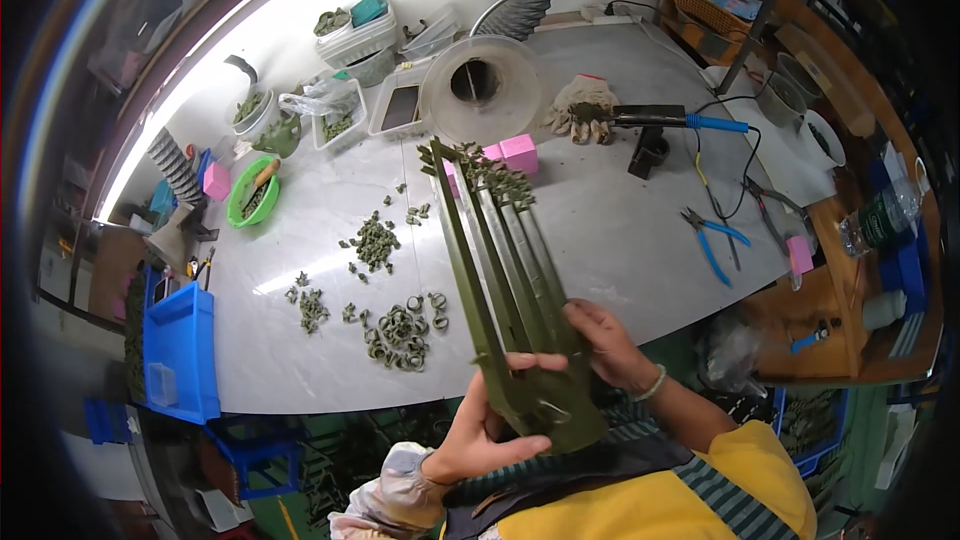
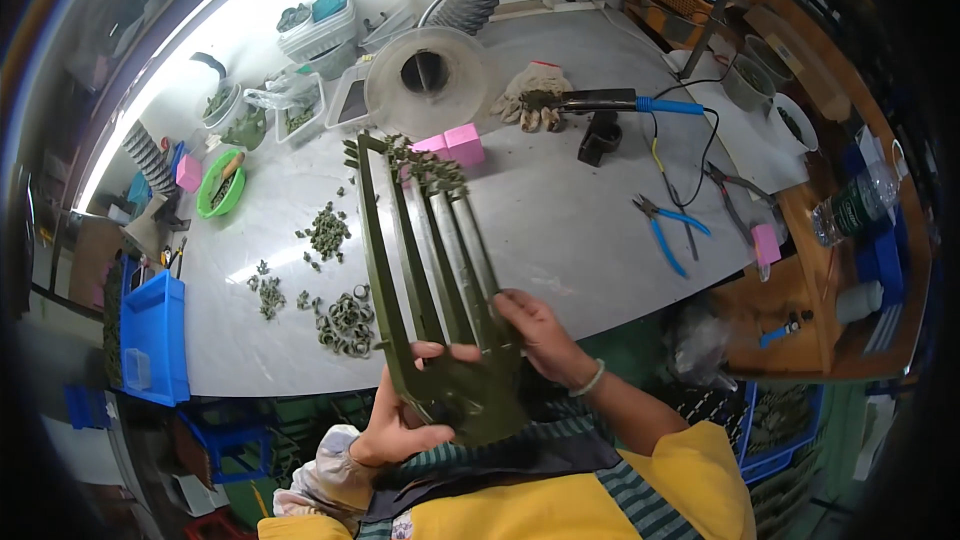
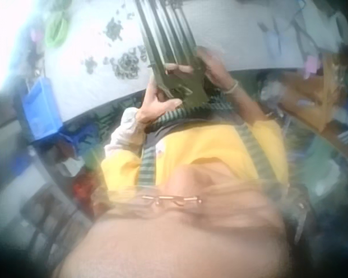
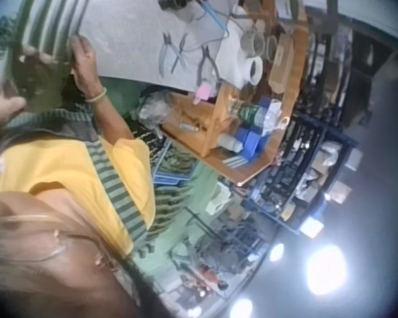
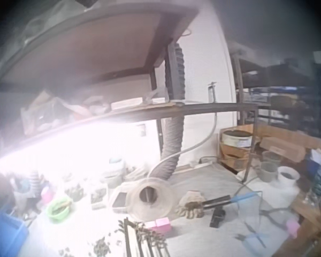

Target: The person sorts small plastic components by hand, places foam blocks under a green plastic frame, and fuses the plastic components onto the frame using a soldering iron.

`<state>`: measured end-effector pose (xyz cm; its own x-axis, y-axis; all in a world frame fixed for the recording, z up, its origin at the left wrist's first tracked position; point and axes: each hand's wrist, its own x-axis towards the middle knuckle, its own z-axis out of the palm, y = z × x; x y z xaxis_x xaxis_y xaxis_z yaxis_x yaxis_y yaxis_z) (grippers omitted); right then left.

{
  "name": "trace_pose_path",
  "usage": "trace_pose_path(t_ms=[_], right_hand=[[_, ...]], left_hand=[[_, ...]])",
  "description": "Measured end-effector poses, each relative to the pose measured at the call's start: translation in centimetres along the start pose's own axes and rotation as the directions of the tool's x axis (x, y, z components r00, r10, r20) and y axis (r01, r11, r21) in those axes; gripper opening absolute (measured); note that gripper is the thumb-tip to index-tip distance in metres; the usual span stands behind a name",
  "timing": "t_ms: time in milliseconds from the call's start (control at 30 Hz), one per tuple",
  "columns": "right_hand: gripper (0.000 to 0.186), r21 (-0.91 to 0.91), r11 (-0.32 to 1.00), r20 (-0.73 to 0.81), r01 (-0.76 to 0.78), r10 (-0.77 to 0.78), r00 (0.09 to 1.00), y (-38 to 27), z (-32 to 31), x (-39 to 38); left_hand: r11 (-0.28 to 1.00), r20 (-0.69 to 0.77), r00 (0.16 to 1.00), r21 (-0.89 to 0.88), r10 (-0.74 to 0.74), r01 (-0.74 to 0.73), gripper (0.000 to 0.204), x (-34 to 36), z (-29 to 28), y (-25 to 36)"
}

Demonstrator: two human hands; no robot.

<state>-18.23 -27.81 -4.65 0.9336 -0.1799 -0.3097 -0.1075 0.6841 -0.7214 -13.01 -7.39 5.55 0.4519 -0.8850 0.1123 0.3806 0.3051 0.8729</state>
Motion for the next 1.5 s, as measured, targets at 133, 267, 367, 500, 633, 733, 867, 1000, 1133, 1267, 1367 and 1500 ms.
trace_pose_path(t_ms=[133, 267, 367, 500, 633, 733, 867, 1000, 1133, 1267, 1367, 1500], right_hand=[[0.036, -0.300, 0.954, 0.253, 0.014, 0.066, 0.965, -1.4, 2.2, -0.2], [0.034, -0.521, 0.843, 0.103, 0.131, -0.090, 0.991, -2.4, -1.5, 0.6], [0.026, -0.389, 0.906, -0.026, 0.167, -0.192, 0.981, -3.4, -5.3, 1.1], [0.022, -0.325, 0.937, -0.247, 0.132, -0.219, 0.944, -7.4, -7.9, 0.0], [0.022, -0.271, 0.933, -0.311, 0.237, -0.318, 0.896, -11.2, -10.5, 0.2], [0.018, -0.168, 0.890, -0.374, 0.424, -0.455, 0.808, -14.8, -12.7, 1.2], [0.025, 0.006, 0.847, -0.451, 0.531, -0.472, 0.757, -20.4, -16.5, 5.0], [0.038, 0.136, 0.815, -0.521, 0.564, -0.425, 0.740, -25.9, -19.0, 7.5], [0.044, 0.078, 0.806, -0.448, 0.586, -0.497, 0.743, -26.9, -19.5, 9.8], [0.032, -0.042, 0.870, -0.393, 0.491, -0.466, 0.793, -28.6, -23.4, 10.9], [0.031, -0.098, 0.890, -0.390, 0.445, -0.446, 0.806, -29.0, -24.6, 11.8], [0.034, -0.200, 0.850, -0.376, 0.487, -0.525, 0.763, -29.9, -25.0, 10.1]], left_hand=[[0.578, 0.167, 0.984, 0.798, 0.062, -0.172, 0.067, 2.7, 0.0, 2.0], [0.257, 0.131, 0.991, 0.957, 0.019, -0.132, 0.060, 5.2, 1.2, 1.2], [0.049, 0.067, 0.998, 0.997, 0.011, -0.068, 0.057, 6.2, 0.2, -0.9], [-0.064, 0.038, 0.999, 0.997, 0.015, -0.037, 0.055, 7.8, -0.9, -3.2], [-0.123, 0.004, 1.000, 0.992, -0.007, -0.005, 0.052, 9.9, -1.1, -5.1], [-0.153, 0.003, 1.000, 0.988, 0.019, 0.000, 0.051, 11.1, -0.8, -6.6], [-0.143, -0.025, 0.999, 0.989, 0.034, 0.029, 0.050, 11.8, -0.4, -8.0], [-0.175, -0.018, 0.999, 0.984, 0.047, 0.026, 0.049, 12.4, 0.1, -8.3], [-0.196, -0.038, 0.997, 0.979, 0.062, 0.049, 0.050, 12.4, -0.5, -8.6], [-0.050, -0.010, 0.990, 0.999, 0.141, 0.017, 0.048, 12.0, -0.9, -7.6], [0.021, 0.004, 0.977, 1.000, 0.213, -0.008, 0.036, 11.2, -2.7, -4.2], [0.140, -0.164, 0.939, 0.982, 0.303, 0.127, 0.021, 8.3, -10.1, 0.0]])
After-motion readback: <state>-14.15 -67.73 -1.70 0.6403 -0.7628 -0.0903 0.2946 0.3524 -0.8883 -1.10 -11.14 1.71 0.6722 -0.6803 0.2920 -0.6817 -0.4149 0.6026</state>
